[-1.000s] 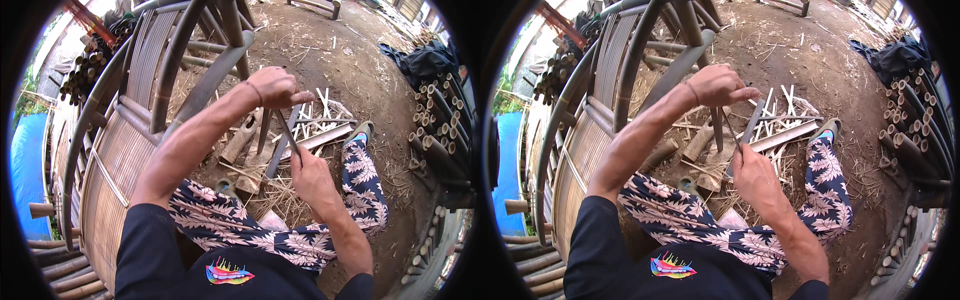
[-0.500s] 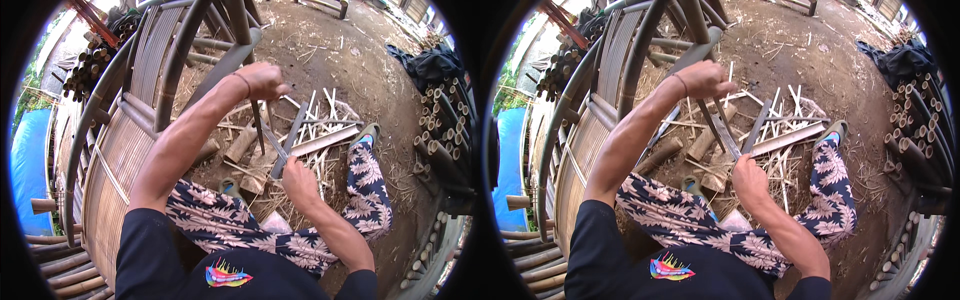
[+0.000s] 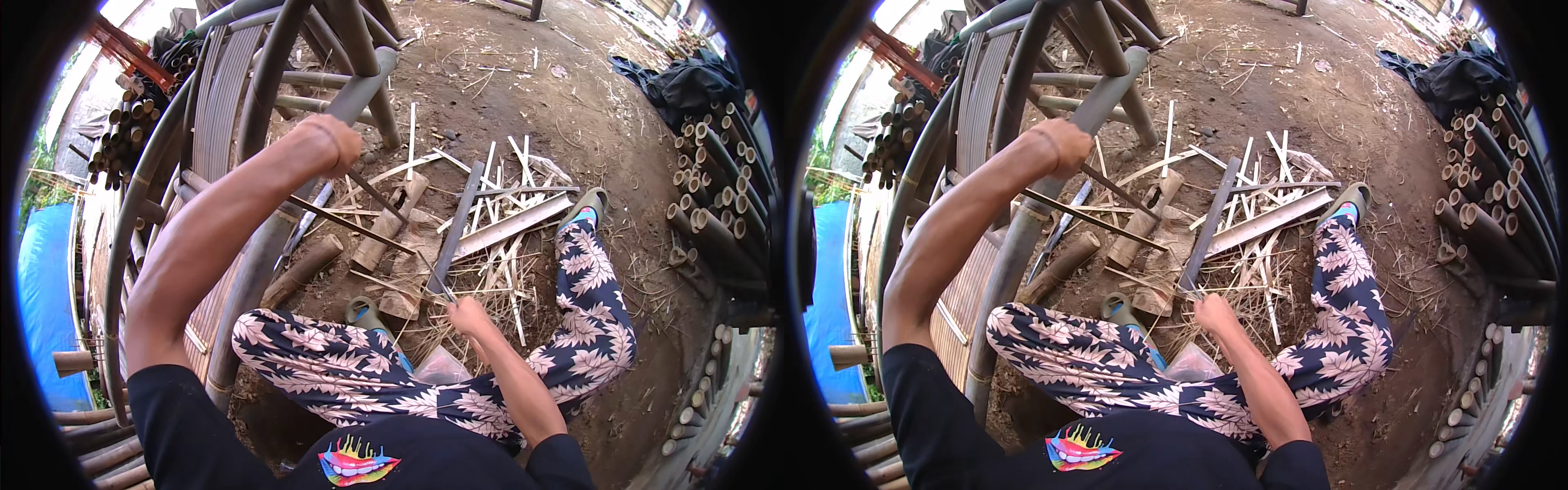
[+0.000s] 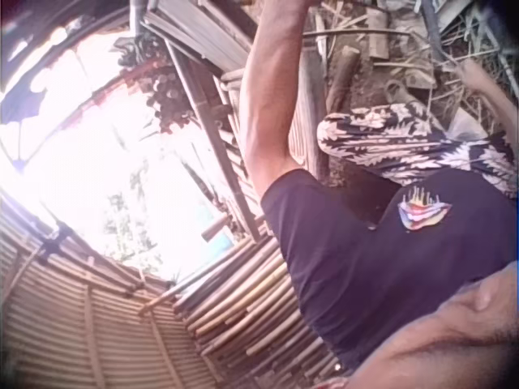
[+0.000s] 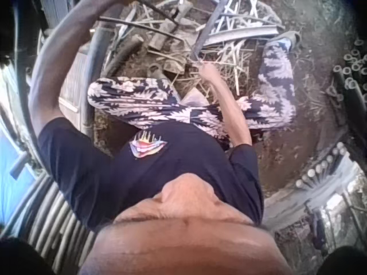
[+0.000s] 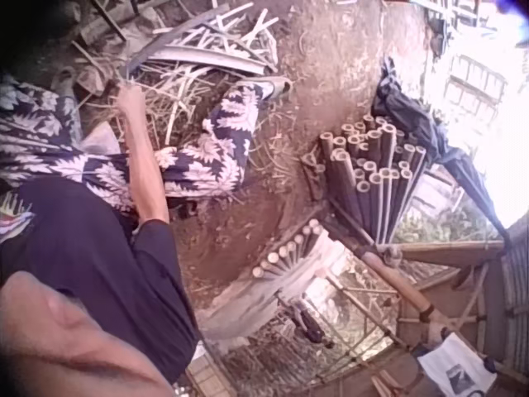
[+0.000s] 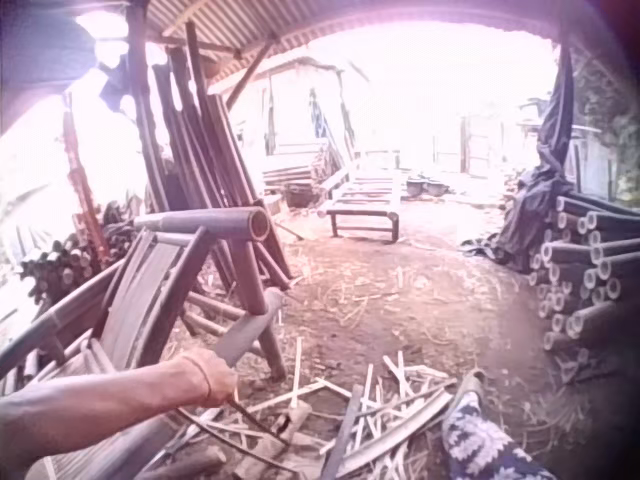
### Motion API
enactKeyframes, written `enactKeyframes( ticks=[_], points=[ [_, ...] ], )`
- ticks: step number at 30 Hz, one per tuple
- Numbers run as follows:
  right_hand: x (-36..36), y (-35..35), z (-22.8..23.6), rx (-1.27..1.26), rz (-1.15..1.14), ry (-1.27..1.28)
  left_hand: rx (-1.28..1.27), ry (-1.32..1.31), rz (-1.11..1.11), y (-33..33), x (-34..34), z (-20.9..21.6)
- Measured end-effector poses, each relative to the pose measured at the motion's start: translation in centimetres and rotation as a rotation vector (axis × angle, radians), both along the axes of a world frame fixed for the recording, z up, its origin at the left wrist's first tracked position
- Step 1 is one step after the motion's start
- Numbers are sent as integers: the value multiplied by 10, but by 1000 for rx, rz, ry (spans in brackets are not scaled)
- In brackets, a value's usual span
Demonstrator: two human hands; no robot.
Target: The person strips thin layers of bamboo using a large knife while sitting on the ground, then moves to a bamboo bench and prepares a larger bamboo pole by cutting and smoothing its ends.
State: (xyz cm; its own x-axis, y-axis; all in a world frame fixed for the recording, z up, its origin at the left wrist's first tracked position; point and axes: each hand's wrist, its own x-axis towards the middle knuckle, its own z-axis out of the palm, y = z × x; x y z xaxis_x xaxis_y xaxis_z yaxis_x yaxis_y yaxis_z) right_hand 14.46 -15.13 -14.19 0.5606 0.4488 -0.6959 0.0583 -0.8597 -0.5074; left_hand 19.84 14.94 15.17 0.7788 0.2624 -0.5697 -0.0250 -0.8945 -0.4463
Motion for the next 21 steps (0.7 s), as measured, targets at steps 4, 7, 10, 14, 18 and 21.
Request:
enactKeyframes(
  ticks=[4, 7, 10, 14, 18, 21],
  points=[
    [15, -32, 79, 28, -90, -75, -105, -329, -23, 15, -87, -8],
    [33, -67, 85, 224, -244, -535, -344, -35, 321, 12, -127, -44],
    [58, -61, 135, 233, -430, -431, -982, 92, 722, 3, -185, -90],
    [77, -61, 121, 537, -242, -878, -1504, -136, 1660, -62, -204, -118],
    [65, -42, 122, 649, -111, -643, -1904, -380, 1619, -114, -205, -135],
    [39, -26, 119, 464, -4, -626, -1893, -603, 1546, -141, -208, -164]
  ],
)
